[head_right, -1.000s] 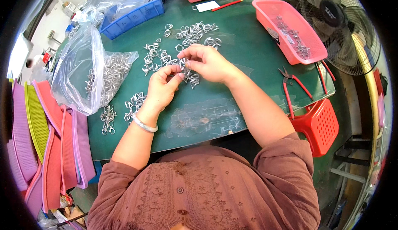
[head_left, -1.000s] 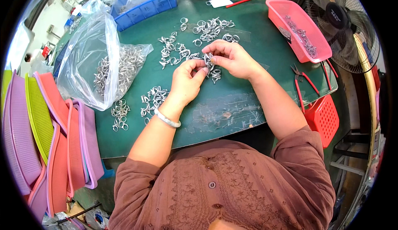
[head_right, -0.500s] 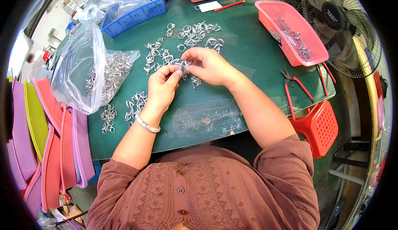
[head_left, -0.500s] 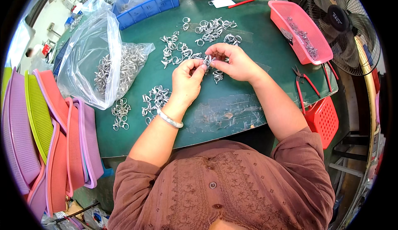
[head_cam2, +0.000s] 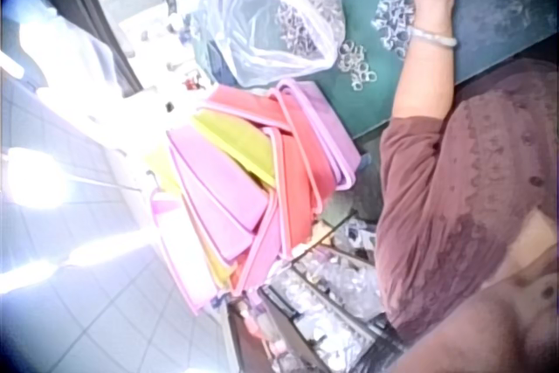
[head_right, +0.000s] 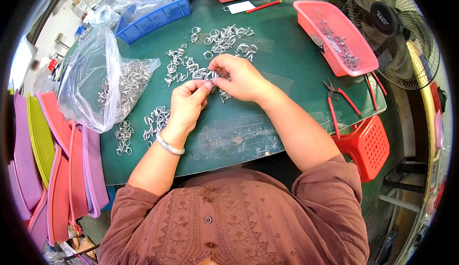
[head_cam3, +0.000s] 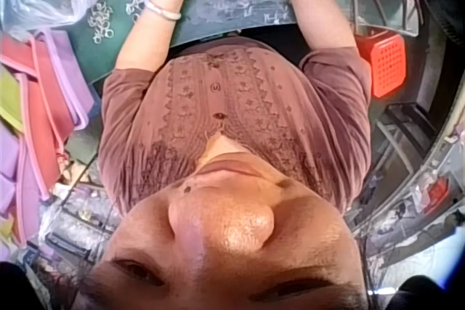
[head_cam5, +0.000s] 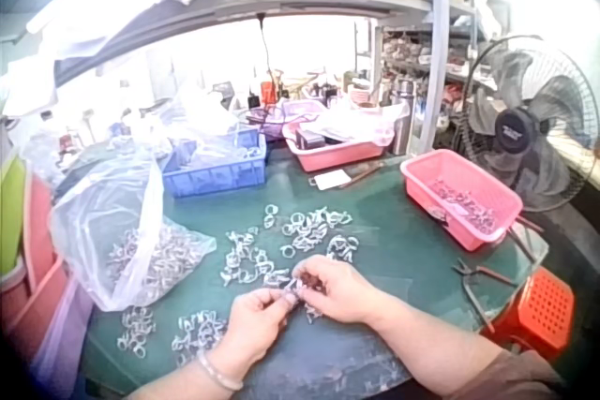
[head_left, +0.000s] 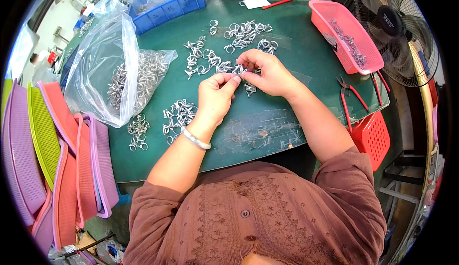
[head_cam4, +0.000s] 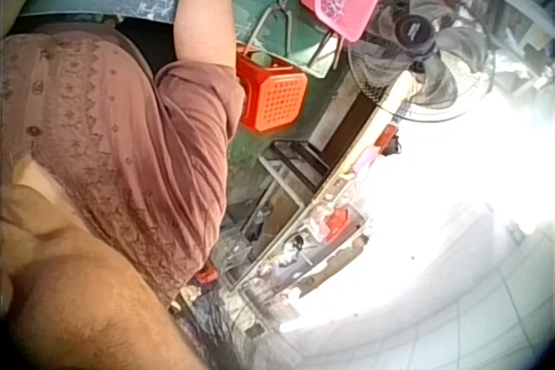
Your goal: The person repeatedly picks up small metal rings and hooks from a green workbench and joins them by hand. The assembled units are placed back on the table among other completed pieces. The workspace includes plastic trays, a bag of parts, and pliers nearby.
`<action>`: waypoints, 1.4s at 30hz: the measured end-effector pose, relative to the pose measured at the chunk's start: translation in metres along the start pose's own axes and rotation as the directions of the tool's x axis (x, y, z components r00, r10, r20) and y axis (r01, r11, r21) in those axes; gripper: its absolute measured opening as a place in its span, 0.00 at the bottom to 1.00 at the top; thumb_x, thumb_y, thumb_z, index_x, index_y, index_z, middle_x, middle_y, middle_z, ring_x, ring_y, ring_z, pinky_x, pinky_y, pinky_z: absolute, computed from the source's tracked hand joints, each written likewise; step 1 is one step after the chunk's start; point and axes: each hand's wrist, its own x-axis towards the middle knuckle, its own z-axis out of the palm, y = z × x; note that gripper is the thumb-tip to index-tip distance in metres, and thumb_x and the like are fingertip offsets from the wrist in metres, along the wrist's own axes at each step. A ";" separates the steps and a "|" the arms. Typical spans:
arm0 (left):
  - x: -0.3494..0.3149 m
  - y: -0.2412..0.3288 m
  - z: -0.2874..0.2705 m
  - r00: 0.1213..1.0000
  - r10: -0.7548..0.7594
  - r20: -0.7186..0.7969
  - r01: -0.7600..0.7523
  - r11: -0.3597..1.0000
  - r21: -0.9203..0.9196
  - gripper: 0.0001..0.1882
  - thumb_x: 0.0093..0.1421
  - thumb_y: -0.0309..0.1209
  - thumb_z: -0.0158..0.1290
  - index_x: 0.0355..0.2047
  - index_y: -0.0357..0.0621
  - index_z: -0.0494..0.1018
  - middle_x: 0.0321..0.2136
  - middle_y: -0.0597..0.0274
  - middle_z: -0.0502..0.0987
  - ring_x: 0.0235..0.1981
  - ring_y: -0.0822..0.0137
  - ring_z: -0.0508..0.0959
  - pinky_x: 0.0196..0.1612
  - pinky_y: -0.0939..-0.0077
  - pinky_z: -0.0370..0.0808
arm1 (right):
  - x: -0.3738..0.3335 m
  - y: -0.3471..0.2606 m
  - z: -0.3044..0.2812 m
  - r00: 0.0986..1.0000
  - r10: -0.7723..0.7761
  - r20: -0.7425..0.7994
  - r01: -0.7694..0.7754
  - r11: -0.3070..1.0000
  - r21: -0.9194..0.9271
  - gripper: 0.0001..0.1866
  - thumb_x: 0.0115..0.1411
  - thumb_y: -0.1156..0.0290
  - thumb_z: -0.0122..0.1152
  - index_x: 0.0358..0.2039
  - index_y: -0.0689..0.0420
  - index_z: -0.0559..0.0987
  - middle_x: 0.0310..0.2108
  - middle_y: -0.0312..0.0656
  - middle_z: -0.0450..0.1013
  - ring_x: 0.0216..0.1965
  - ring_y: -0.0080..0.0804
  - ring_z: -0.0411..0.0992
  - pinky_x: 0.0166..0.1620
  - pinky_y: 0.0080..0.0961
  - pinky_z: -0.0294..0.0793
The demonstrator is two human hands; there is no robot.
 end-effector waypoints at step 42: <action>-0.001 0.003 -0.001 0.990 -0.122 0.076 0.134 0.974 -0.185 0.06 0.55 0.25 0.51 0.34 0.40 0.71 0.22 0.68 0.73 0.17 0.81 0.66 0.19 0.89 0.61 | 0.001 -0.003 0.000 1.000 0.016 -0.012 -0.016 0.999 0.040 0.14 0.44 0.82 0.59 0.34 0.60 0.71 0.28 0.33 0.65 0.27 0.18 0.64 0.31 0.17 0.67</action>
